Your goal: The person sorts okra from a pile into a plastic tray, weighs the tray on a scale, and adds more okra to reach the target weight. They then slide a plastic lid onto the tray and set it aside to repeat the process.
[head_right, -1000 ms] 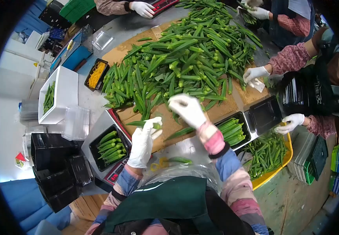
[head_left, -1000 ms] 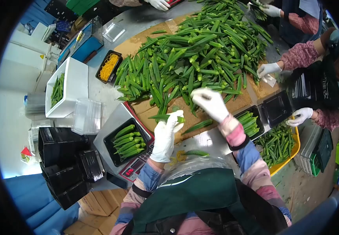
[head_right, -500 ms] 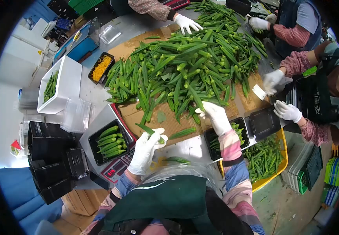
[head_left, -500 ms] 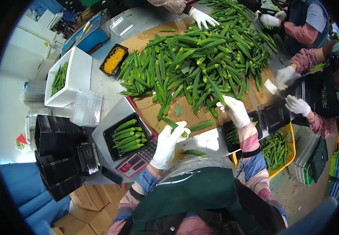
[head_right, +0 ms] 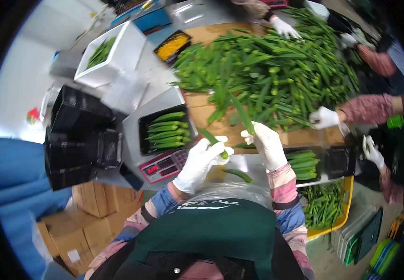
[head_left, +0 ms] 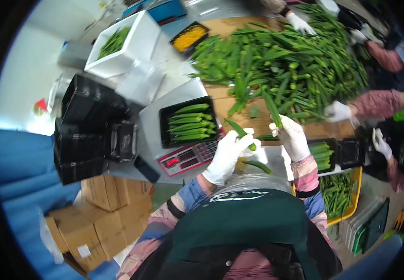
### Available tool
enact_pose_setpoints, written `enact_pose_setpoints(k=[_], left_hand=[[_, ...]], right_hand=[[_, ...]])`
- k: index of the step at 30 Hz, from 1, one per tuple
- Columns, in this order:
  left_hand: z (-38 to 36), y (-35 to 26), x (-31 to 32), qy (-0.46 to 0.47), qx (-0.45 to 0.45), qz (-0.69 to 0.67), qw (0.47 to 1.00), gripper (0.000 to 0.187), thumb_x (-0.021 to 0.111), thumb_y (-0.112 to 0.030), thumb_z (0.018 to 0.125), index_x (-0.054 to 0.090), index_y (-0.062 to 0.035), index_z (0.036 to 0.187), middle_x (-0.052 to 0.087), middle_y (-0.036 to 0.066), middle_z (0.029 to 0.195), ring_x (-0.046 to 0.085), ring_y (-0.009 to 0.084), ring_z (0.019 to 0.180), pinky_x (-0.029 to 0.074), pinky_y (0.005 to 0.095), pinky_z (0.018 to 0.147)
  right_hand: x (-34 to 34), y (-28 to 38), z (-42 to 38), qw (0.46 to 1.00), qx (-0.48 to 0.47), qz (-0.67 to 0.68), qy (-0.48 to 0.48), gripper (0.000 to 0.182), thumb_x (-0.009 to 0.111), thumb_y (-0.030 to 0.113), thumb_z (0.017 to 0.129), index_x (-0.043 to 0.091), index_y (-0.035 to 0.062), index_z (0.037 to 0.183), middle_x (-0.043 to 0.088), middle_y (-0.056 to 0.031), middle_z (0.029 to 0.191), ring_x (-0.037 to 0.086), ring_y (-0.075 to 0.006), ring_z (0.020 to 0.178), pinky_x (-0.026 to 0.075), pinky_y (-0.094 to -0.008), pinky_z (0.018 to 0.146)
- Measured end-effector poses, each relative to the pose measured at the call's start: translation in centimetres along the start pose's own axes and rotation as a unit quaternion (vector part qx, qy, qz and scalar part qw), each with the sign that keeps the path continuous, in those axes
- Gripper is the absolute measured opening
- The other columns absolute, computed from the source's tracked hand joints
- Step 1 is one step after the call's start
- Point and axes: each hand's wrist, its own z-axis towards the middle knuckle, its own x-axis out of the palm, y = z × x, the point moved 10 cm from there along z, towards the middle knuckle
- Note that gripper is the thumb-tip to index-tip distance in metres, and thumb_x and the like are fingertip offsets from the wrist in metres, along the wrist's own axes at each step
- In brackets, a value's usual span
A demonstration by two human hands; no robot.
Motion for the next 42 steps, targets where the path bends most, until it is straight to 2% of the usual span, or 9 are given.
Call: enact_pose_setpoints(k=[5, 6, 11, 14, 17, 21, 28, 38, 42], left_hand=[[-2.9, -4.0, -6.7, -0.156, 0.039, -0.048, 0.986, 0.029, 0.064, -0.023, 0.099, 0.059, -0.0004, 0.116, 0.070, 0.011, 0.103, 0.068, 0.0151, 0.092, 0.057, 0.0289, 0.078], [-3.2, -4.7, -8.4, -0.174, 0.077, -0.045, 0.981, 0.029, 0.064, -0.026, 0.099, 0.056, -0.0023, 0.115, 0.065, 0.013, 0.108, 0.067, 0.0217, 0.093, 0.055, 0.0345, 0.084], [-4.9, -4.7, -12.8, -0.091, 0.046, -0.217, 0.971, 0.029, 0.063, -0.018, 0.099, 0.056, -0.0006, 0.121, 0.058, 0.019, 0.129, 0.058, 0.0354, 0.122, 0.051, 0.0453, 0.102], [-8.0, -6.5, -14.1, -0.089, 0.073, -0.235, 0.965, 0.035, 0.061, -0.016, 0.099, 0.054, 0.0015, 0.129, 0.054, 0.023, 0.137, 0.055, 0.0371, 0.127, 0.049, 0.0456, 0.105], [-11.0, -7.6, -17.1, -0.147, 0.115, -0.223, 0.957, 0.037, 0.058, -0.015, 0.100, 0.053, 0.0017, 0.132, 0.057, 0.024, 0.135, 0.060, 0.0354, 0.121, 0.052, 0.0444, 0.101], [-15.0, -10.0, -23.4, -0.251, 0.204, -0.125, 0.938, 0.043, 0.059, -0.022, 0.100, 0.051, -0.0017, 0.137, 0.059, 0.020, 0.134, 0.062, 0.0308, 0.118, 0.052, 0.0422, 0.099], [-19.1, -15.2, -29.1, -0.358, 0.307, -0.038, 0.881, 0.045, 0.060, -0.028, 0.101, 0.052, -0.0036, 0.138, 0.057, 0.019, 0.136, 0.059, 0.0312, 0.122, 0.048, 0.0418, 0.102], [-14.8, -17.3, -29.5, -0.280, 0.304, -0.019, 0.910, 0.045, 0.059, -0.022, 0.102, 0.048, -0.0014, 0.141, 0.060, 0.015, 0.134, 0.061, 0.0256, 0.120, 0.050, 0.0360, 0.099], [-10.3, -18.2, -23.0, -0.243, 0.308, 0.291, 0.873, 0.045, 0.058, -0.017, 0.102, 0.048, 0.0013, 0.142, 0.058, 0.015, 0.137, 0.056, 0.0214, 0.126, 0.046, 0.0351, 0.106]], right_hand=[[10.9, 0.0, 3.2, 0.957, -0.046, -0.264, 0.115, 0.032, 0.061, 0.020, 0.099, 0.067, -0.0030, 0.121, 0.072, -0.0074, 0.109, 0.066, -0.0119, 0.099, 0.050, -0.0277, 0.089], [12.6, -1.1, 4.3, 0.951, -0.086, -0.270, 0.121, 0.031, 0.064, 0.020, 0.097, 0.068, 0.0019, 0.122, 0.073, -0.0058, 0.103, 0.066, -0.0137, 0.093, 0.050, -0.0278, 0.085], [19.9, -2.7, 6.6, 0.778, -0.335, -0.518, 0.121, 0.020, 0.069, 0.017, 0.086, 0.074, 0.0098, 0.103, 0.071, -0.0105, 0.099, 0.062, -0.0308, 0.097, 0.048, -0.0415, 0.089], [18.3, -2.4, 6.4, 0.774, -0.362, -0.514, 0.076, 0.019, 0.068, 0.016, 0.087, 0.074, 0.0089, 0.102, 0.071, -0.0104, 0.101, 0.062, -0.0307, 0.098, 0.048, -0.0404, 0.089], [13.6, -2.2, 5.9, 0.815, -0.296, -0.496, 0.040, 0.016, 0.065, 0.013, 0.090, 0.074, 0.0071, 0.102, 0.072, -0.0108, 0.102, 0.064, -0.0309, 0.099, 0.049, -0.0387, 0.091], [6.4, -4.3, 4.8, 0.891, -0.131, -0.435, -0.008, 0.019, 0.063, 0.013, 0.095, 0.074, 0.0033, 0.107, 0.074, -0.0111, 0.105, 0.067, -0.0193, 0.098, 0.050, -0.0308, 0.090], [3.4, -7.6, 1.3, 0.911, -0.028, -0.409, -0.042, 0.022, 0.063, 0.014, 0.098, 0.072, -0.0018, 0.111, 0.074, -0.0096, 0.105, 0.065, -0.0135, 0.099, 0.049, -0.0275, 0.092], [12.7, -4.6, 1.0, 0.876, -0.164, -0.454, -0.015, 0.016, 0.064, 0.012, 0.094, 0.074, 0.0060, 0.105, 0.072, -0.0101, 0.103, 0.067, -0.0209, 0.093, 0.052, -0.0322, 0.084], [12.0, -6.0, 1.5, 0.855, -0.180, -0.484, -0.054, 0.016, 0.066, 0.011, 0.093, 0.074, 0.0053, 0.106, 0.072, -0.0097, 0.101, 0.067, -0.0190, 0.090, 0.052, -0.0297, 0.081]])
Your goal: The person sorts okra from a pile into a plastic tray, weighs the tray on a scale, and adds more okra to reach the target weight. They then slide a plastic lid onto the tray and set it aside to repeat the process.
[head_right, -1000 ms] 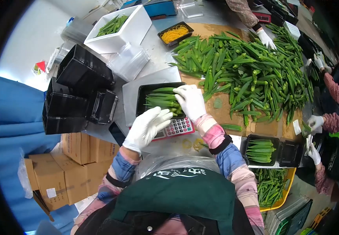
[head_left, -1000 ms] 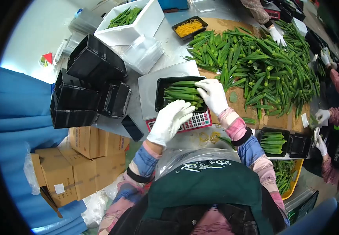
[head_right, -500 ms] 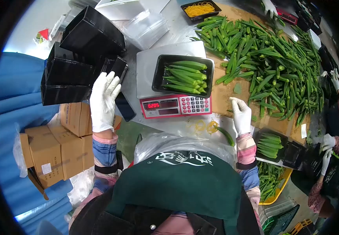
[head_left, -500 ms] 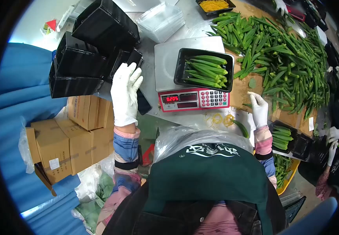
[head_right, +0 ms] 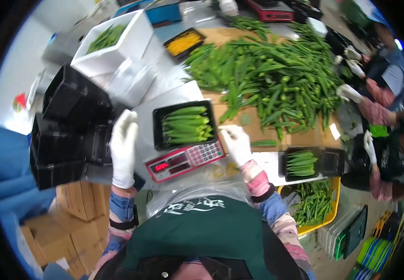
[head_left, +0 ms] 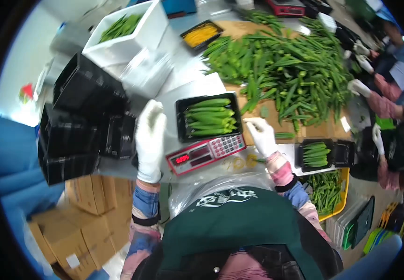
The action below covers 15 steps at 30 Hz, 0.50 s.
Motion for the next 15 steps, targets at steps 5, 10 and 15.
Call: enact_pose_setpoints(k=[5, 10, 15], left_hand=[[-1.6, -3.7, 13.1, 0.213, 0.245, 0.376, 0.868, 0.064, 0.066, -0.028, 0.091, 0.045, -0.0102, 0.149, 0.043, 0.017, 0.152, 0.034, 0.0394, 0.144, 0.020, 0.0542, 0.119], [-1.4, -0.9, 17.1, 0.264, 0.241, 0.416, 0.836, 0.067, 0.066, -0.037, 0.090, 0.046, -0.0135, 0.149, 0.041, 0.019, 0.153, 0.038, 0.0416, 0.139, 0.026, 0.0575, 0.114], [-0.9, -0.7, 17.4, 0.279, 0.218, 0.394, 0.848, 0.068, 0.067, -0.040, 0.088, 0.048, -0.0132, 0.148, 0.039, 0.021, 0.153, 0.036, 0.0432, 0.139, 0.026, 0.0591, 0.114]], right_hand=[[-0.9, -5.1, 0.5, 0.996, 0.068, -0.027, -0.046, 0.017, 0.067, 0.016, 0.091, 0.074, 0.0080, 0.104, 0.072, -0.0109, 0.101, 0.067, -0.0244, 0.094, 0.052, -0.0335, 0.084], [-7.7, -12.9, 2.0, 0.975, 0.141, -0.053, -0.164, 0.024, 0.068, 0.018, 0.090, 0.073, 0.0032, 0.108, 0.073, -0.0126, 0.108, 0.069, -0.0237, 0.101, 0.052, -0.0340, 0.092], [-12.9, -17.7, 5.7, 0.943, 0.189, 0.064, -0.268, 0.021, 0.070, 0.012, 0.090, 0.073, -0.0002, 0.106, 0.075, -0.0058, 0.093, 0.067, -0.0112, 0.084, 0.052, -0.0259, 0.081]])
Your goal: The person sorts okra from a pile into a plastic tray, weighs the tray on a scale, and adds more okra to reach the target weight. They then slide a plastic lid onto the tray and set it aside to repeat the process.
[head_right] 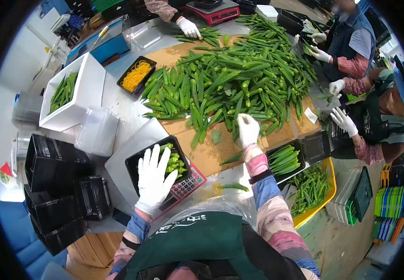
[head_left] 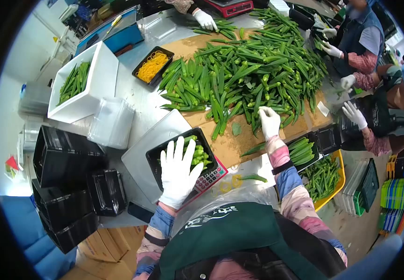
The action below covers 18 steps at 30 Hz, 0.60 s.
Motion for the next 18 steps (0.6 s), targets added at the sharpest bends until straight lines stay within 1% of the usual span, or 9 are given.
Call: enact_pose_setpoints(k=[4, 5, 7, 8, 9, 11, 12, 15, 18], left_hand=[[0.3, -0.2, -0.2, 0.003, 0.000, -0.021, 1.000, 0.066, 0.067, -0.037, 0.089, 0.048, -0.0123, 0.148, 0.038, 0.021, 0.153, 0.036, 0.0446, 0.139, 0.027, 0.0601, 0.113], [0.4, -0.2, -0.3, 0.009, -0.003, -0.022, 1.000, 0.067, 0.067, -0.037, 0.089, 0.048, -0.0122, 0.147, 0.038, 0.021, 0.153, 0.036, 0.0448, 0.138, 0.027, 0.0604, 0.113], [0.6, -0.2, -0.3, 0.019, -0.012, -0.022, 1.000, 0.067, 0.068, -0.037, 0.089, 0.048, -0.0120, 0.147, 0.038, 0.021, 0.153, 0.036, 0.0450, 0.138, 0.028, 0.0609, 0.113], [0.6, -0.1, -0.2, 0.019, -0.013, -0.023, 0.999, 0.067, 0.068, -0.037, 0.088, 0.048, -0.0116, 0.147, 0.038, 0.021, 0.154, 0.036, 0.0452, 0.138, 0.028, 0.0614, 0.112], [0.7, -0.1, -0.1, 0.025, -0.018, -0.025, 0.999, 0.067, 0.069, -0.036, 0.088, 0.048, -0.0111, 0.147, 0.037, 0.021, 0.154, 0.035, 0.0448, 0.140, 0.027, 0.0602, 0.113], [0.8, 0.0, 0.0, 0.038, -0.028, -0.029, 0.998, 0.068, 0.070, -0.035, 0.088, 0.048, -0.0102, 0.147, 0.036, 0.021, 0.155, 0.033, 0.0440, 0.142, 0.025, 0.0578, 0.116], [0.8, 0.0, 0.1, 0.040, -0.029, -0.028, 0.998, 0.068, 0.070, -0.034, 0.087, 0.048, -0.0097, 0.146, 0.036, 0.021, 0.155, 0.033, 0.0441, 0.142, 0.025, 0.0581, 0.115], [0.8, 0.1, 0.1, 0.040, -0.028, -0.031, 0.998, 0.067, 0.070, -0.034, 0.087, 0.048, -0.0097, 0.146, 0.036, 0.021, 0.155, 0.033, 0.0441, 0.142, 0.025, 0.0578, 0.115], [0.7, 0.1, 0.0, 0.034, -0.028, -0.035, 0.998, 0.067, 0.070, -0.033, 0.087, 0.049, -0.0097, 0.146, 0.037, 0.021, 0.155, 0.034, 0.0442, 0.141, 0.026, 0.0576, 0.115]], right_hand=[[-0.9, 0.8, 5.3, 0.993, -0.009, 0.073, -0.091, 0.017, 0.069, 0.009, 0.091, 0.073, -0.0010, 0.104, 0.074, -0.0043, 0.093, 0.066, -0.0101, 0.084, 0.052, -0.0251, 0.081], [-0.9, 0.8, 6.5, 0.991, -0.016, 0.081, -0.105, 0.018, 0.070, 0.014, 0.091, 0.074, -0.0013, 0.100, 0.074, -0.0040, 0.088, 0.066, -0.0087, 0.079, 0.052, -0.0245, 0.074], [-0.2, 1.9, 7.6, 0.995, 0.049, 0.018, -0.085, 0.025, 0.073, 0.023, 0.090, 0.074, -0.0013, 0.095, 0.073, -0.0031, 0.079, 0.065, -0.0079, 0.071, 0.051, -0.0246, 0.066], [1.1, 2.2, 7.7, 0.993, 0.109, -0.033, -0.009, 0.031, 0.075, 0.033, 0.087, 0.075, 0.0021, 0.091, 0.072, -0.0027, 0.070, 0.066, -0.0091, 0.066, 0.050, -0.0252, 0.060], [2.7, 1.7, 7.5, 0.978, 0.160, -0.118, 0.065, 0.035, 0.073, 0.040, 0.086, 0.077, 0.0053, 0.084, 0.072, -0.0033, 0.067, 0.069, -0.0125, 0.066, 0.052, -0.0278, 0.061], [3.6, 2.4, 7.9, 0.923, 0.173, -0.327, 0.109, 0.041, 0.069, 0.044, 0.087, 0.077, 0.0055, 0.076, 0.073, -0.0040, 0.067, 0.071, -0.0147, 0.063, 0.054, -0.0305, 0.063], [3.4, 1.6, 8.2, 0.936, 0.179, -0.292, 0.074, 0.046, 0.065, 0.044, 0.088, 0.076, 0.0022, 0.070, 0.073, -0.0041, 0.066, 0.070, -0.0156, 0.060, 0.055, -0.0322, 0.064], [3.2, -1.4, 9.0, 0.958, 0.218, -0.178, 0.047, 0.042, 0.067, 0.035, 0.089, 0.072, 0.0003, 0.067, 0.072, -0.0065, 0.064, 0.066, -0.0147, 0.052, 0.051, -0.0302, 0.055], [3.0, -1.9, 6.0, 0.967, 0.232, 0.003, 0.100, 0.031, 0.064, 0.029, 0.092, 0.072, -0.0002, 0.089, 0.071, -0.0065, 0.071, 0.061, -0.0118, 0.050, 0.047, -0.0246, 0.051]])
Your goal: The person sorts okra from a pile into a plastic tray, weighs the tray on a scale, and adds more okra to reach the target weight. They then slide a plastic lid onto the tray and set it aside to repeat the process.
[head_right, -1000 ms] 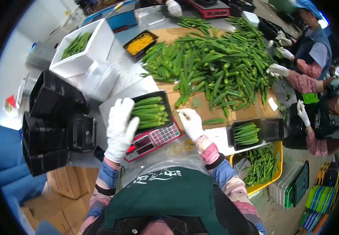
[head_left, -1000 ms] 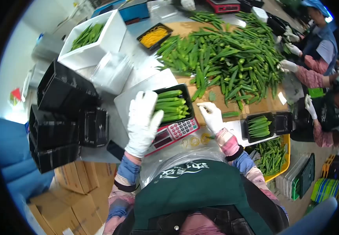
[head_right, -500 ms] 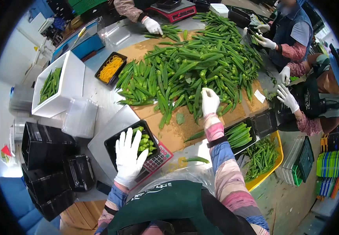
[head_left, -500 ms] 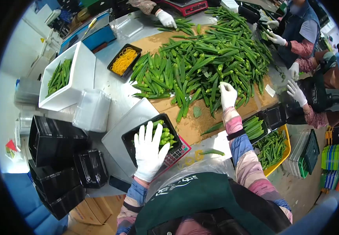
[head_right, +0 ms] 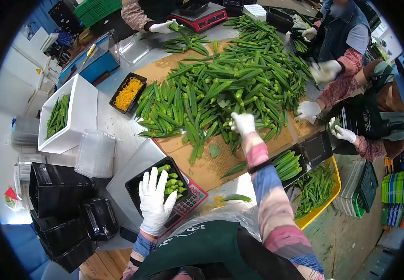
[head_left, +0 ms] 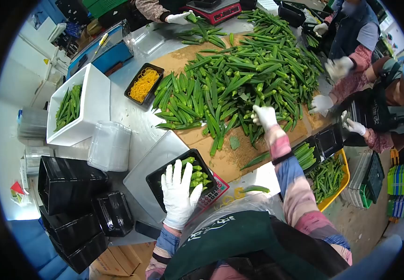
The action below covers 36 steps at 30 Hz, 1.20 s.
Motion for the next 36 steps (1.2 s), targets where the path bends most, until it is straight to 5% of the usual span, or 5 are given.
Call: enact_pose_setpoints(k=[12, 17, 21, 27, 36], left_hand=[[-1.2, -1.9, -3.5, -0.120, 0.035, -0.048, 0.991, 0.053, 0.070, -0.011, 0.088, 0.055, -0.0035, 0.138, 0.058, 0.018, 0.137, 0.052, 0.0373, 0.129, 0.032, 0.0518, 0.113], [-3.2, -3.2, 1.1, 0.093, -0.153, -0.537, 0.824, 0.033, 0.065, -0.009, 0.093, 0.063, -0.0009, 0.125, 0.067, 0.014, 0.116, 0.067, 0.0198, 0.099, 0.052, 0.0309, 0.085], [-2.8, -0.7, -2.4, -0.117, -0.054, -0.413, 0.901, 0.027, 0.066, -0.013, 0.094, 0.067, -0.0009, 0.117, 0.069, 0.010, 0.097, 0.064, 0.0182, 0.080, 0.052, 0.0315, 0.075], [-0.3, 2.9, -3.5, -0.114, 0.035, 0.061, 0.991, 0.036, 0.070, -0.012, 0.087, 0.067, -0.0124, 0.123, 0.065, 0.009, 0.099, 0.059, 0.0291, 0.097, 0.049, 0.0398, 0.087], [-4.8, 13.9, -12.0, -0.301, -0.066, -0.002, 0.951, 0.022, 0.065, -0.007, 0.090, 0.072, -0.0094, 0.110, 0.069, 0.010, 0.100, 0.062, 0.0287, 0.097, 0.049, 0.0386, 0.088]], right_hand=[[5.5, 1.5, -24.0, 0.932, -0.080, 0.150, 0.321, 0.037, 0.046, 0.026, 0.106, 0.068, -0.0015, 0.117, 0.064, -0.0025, 0.081, 0.058, -0.0095, 0.074, 0.048, -0.0263, 0.069], [12.6, 0.1, -31.7, 0.891, -0.048, 0.023, 0.451, 0.022, 0.057, 0.018, 0.101, 0.070, 0.0004, 0.106, 0.070, -0.0031, 0.087, 0.062, -0.0090, 0.074, 0.051, -0.0254, 0.072], [12.1, 1.0, -31.2, 0.912, -0.142, 0.020, 0.384, 0.026, 0.058, 0.015, 0.100, 0.068, -0.0028, 0.114, 0.073, -0.0073, 0.096, 0.065, -0.0114, 0.081, 0.053, -0.0263, 0.079], [10.7, 0.0, -29.4, 0.932, -0.101, 0.054, 0.344, 0.028, 0.055, 0.013, 0.103, 0.064, -0.0055, 0.122, 0.072, -0.0078, 0.099, 0.064, -0.0120, 0.085, 0.052, -0.0259, 0.082], [8.5, -1.1, -28.1, 0.956, -0.079, 0.038, 0.281, 0.027, 0.057, 0.011, 0.101, 0.064, -0.0065, 0.120, 0.072, -0.0085, 0.097, 0.063, -0.0104, 0.083, 0.051, -0.0241, 0.081]])
